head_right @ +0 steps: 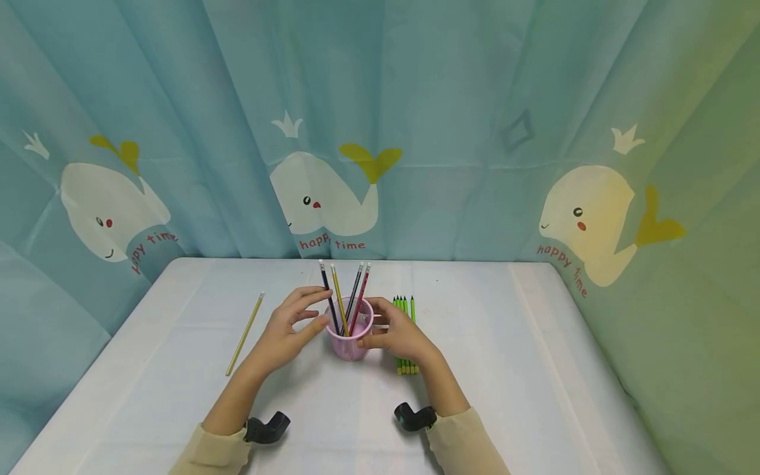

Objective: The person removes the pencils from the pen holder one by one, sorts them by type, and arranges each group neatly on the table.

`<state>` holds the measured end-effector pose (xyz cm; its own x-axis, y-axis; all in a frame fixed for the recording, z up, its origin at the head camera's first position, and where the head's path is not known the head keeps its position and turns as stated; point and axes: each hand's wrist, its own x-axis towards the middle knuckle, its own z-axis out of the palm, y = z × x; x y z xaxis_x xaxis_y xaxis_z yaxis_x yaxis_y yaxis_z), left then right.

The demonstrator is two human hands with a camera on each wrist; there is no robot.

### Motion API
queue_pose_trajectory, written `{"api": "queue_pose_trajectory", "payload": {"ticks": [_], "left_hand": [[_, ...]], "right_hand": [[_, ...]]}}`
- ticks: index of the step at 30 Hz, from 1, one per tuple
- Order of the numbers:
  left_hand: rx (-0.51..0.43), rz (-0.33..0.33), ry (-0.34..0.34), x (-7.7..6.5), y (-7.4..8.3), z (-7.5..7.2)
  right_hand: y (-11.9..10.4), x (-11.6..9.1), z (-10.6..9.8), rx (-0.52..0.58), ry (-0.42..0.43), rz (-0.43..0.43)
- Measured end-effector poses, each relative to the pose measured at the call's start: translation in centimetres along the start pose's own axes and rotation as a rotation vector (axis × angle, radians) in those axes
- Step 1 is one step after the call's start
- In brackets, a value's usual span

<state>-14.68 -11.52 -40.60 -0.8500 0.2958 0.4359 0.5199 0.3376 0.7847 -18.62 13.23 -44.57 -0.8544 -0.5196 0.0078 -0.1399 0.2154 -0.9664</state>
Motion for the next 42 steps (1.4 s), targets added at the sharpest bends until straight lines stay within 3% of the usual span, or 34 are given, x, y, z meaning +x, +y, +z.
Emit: {"api": "queue_pose_trajectory", "payload": {"ticks": [12, 19, 32, 42], "left_hand": [[-0.048, 0.067, 0.070, -0.1, 0.7, -0.8], [-0.146, 0.077, 0.090, -0.1, 1.3, -1.1], [-0.239, 0.113, 0.261, 0.0, 1.8, -1.7], [-0.234, 0.090, 0.259, 0.0, 1.6, -2.2]], "right_hand": [[0.1, -0.1, 0.0, 0.011, -0.009, -0.007], [0.2, -0.1, 0.1, 0.004, -0.010, -0.005], [0.1, -0.2, 0.0, 0.020, -0.017, -0.026], [0.1, -0.1, -0.1, 0.025, -0.018, -0.016]]}}
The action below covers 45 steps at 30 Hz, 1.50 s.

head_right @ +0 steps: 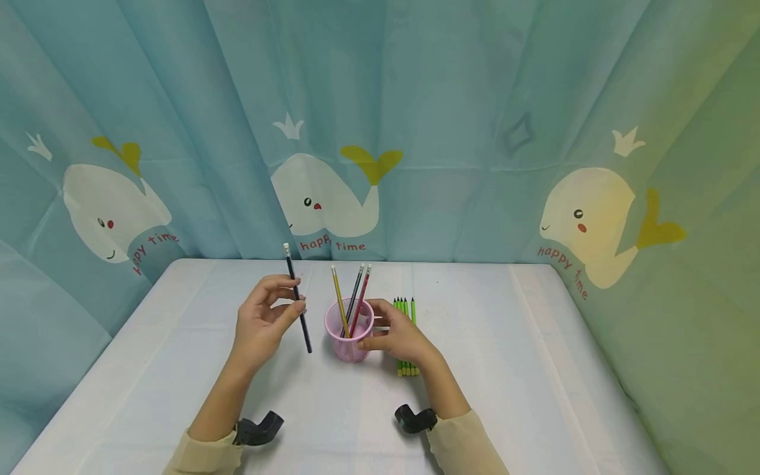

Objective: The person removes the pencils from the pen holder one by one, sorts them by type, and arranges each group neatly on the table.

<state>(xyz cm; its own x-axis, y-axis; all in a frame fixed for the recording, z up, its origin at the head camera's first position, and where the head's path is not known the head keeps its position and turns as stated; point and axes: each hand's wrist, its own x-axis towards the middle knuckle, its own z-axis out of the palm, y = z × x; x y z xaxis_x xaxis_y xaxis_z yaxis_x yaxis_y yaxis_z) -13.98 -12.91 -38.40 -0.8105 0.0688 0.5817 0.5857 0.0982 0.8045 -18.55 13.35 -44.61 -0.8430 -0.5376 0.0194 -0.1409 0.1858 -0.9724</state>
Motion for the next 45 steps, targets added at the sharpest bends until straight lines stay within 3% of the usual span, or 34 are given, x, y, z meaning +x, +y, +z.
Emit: {"api": "queue_pose_trajectory", "payload": {"ticks": [5, 10, 18, 25, 29, 39, 45], "left_hand": [[0.018, -0.006, 0.007, 0.1, -0.3, -0.7], [0.032, -0.024, 0.064, 0.4, -0.4, -1.5], [0.058, -0.161, 0.178, 0.7, 0.0, -3.9], [0.175, -0.263, 0.265, 0.8, 0.9, -6.1], [0.243, -0.287, 0.298, 0.8, 0.3, -7.0], [0.409, -0.351, 0.210, 0.6, -1.8, -7.8], [0.493, -0.373, 0.200, 0.3, -2.8, -8.2]], "right_hand": [[0.0, 0.0, 0.0, -0.006, 0.000, -0.002], [0.0, 0.0, 0.0, -0.006, 0.001, 0.001], [0.1, 0.1, 0.0, 0.002, -0.002, -0.004], [0.1, 0.1, 0.0, -0.010, 0.005, -0.001], [0.1, 0.1, 0.0, -0.021, 0.010, 0.004], [0.2, 0.1, -0.1, -0.030, 0.017, 0.007], [0.1, 0.1, -0.1, -0.031, 0.012, 0.007]]}}
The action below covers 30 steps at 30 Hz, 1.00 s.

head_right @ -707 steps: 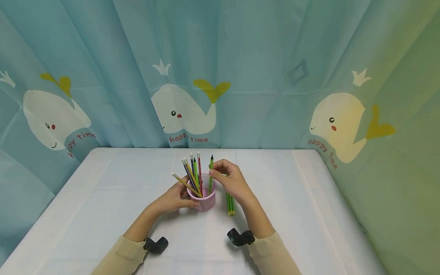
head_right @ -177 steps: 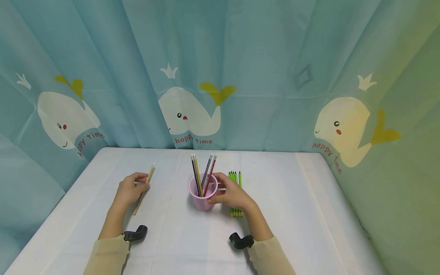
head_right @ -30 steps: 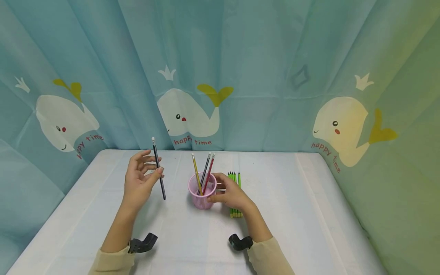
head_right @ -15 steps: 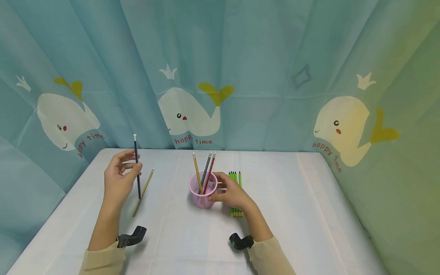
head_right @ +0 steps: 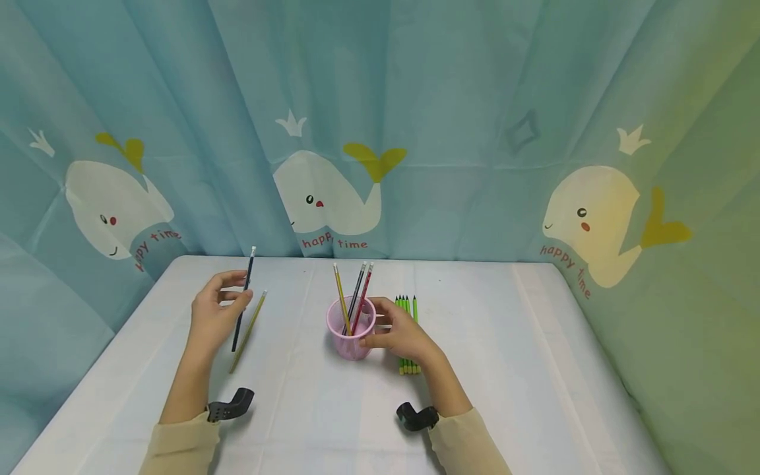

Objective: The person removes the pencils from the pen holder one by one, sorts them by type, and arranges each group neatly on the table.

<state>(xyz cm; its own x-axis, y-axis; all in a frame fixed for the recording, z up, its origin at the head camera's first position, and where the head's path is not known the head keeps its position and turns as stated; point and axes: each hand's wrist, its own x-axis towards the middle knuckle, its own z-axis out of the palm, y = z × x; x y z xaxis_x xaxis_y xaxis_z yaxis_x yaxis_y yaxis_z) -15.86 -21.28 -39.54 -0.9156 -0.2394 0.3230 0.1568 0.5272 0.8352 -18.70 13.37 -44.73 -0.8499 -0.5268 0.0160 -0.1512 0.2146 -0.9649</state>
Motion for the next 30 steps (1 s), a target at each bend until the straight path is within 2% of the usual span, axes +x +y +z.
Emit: {"api": "queue_pose_trajectory", "payload": {"ticks": [16, 21, 30], "left_hand": [[0.146, -0.061, -0.056, 0.5, -3.4, -0.2], [0.193, -0.093, -0.070, 0.6, -4.1, -0.6], [0.211, -0.191, -0.132, 0.3, -5.0, -1.1]], "right_hand": [[0.2, 0.1, 0.0, 0.016, -0.001, 0.013], [0.4, 0.2, 0.0, 0.020, -0.006, 0.005], [0.2, 0.1, 0.0, 0.011, -0.009, 0.006]]}}
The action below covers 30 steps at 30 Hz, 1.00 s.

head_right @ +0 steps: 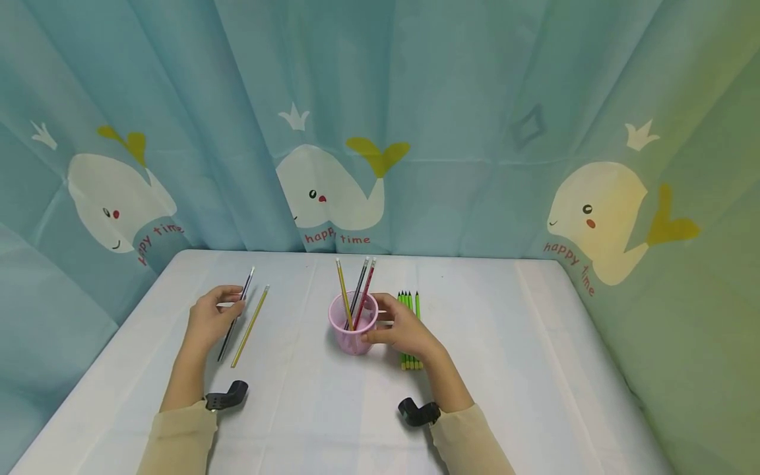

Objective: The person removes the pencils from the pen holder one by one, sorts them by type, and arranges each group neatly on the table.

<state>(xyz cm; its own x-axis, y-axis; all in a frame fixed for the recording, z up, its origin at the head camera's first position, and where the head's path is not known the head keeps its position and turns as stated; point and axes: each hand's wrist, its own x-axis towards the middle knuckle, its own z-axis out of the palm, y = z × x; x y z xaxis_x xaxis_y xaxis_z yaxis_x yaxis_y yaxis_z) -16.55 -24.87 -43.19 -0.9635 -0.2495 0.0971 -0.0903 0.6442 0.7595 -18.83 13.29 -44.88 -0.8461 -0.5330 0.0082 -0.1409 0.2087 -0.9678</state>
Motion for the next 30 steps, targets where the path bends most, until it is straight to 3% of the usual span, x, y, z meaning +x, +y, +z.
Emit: {"api": "queue_pose_trajectory", "payload": {"ticks": [9, 17, 30], "left_hand": [[0.031, -0.096, -0.063, 0.3, -1.1, 0.3], [0.094, -0.097, -0.084, 0.7, -2.2, 0.8], [0.151, -0.042, -0.045, 0.1, -2.1, 1.4]], "right_hand": [[-0.2, 0.0, 0.0, -0.005, 0.006, -0.001], [-0.3, -0.2, 0.0, -0.013, 0.010, 0.000], [-0.3, -0.2, 0.2, 0.009, -0.005, -0.014]]}}
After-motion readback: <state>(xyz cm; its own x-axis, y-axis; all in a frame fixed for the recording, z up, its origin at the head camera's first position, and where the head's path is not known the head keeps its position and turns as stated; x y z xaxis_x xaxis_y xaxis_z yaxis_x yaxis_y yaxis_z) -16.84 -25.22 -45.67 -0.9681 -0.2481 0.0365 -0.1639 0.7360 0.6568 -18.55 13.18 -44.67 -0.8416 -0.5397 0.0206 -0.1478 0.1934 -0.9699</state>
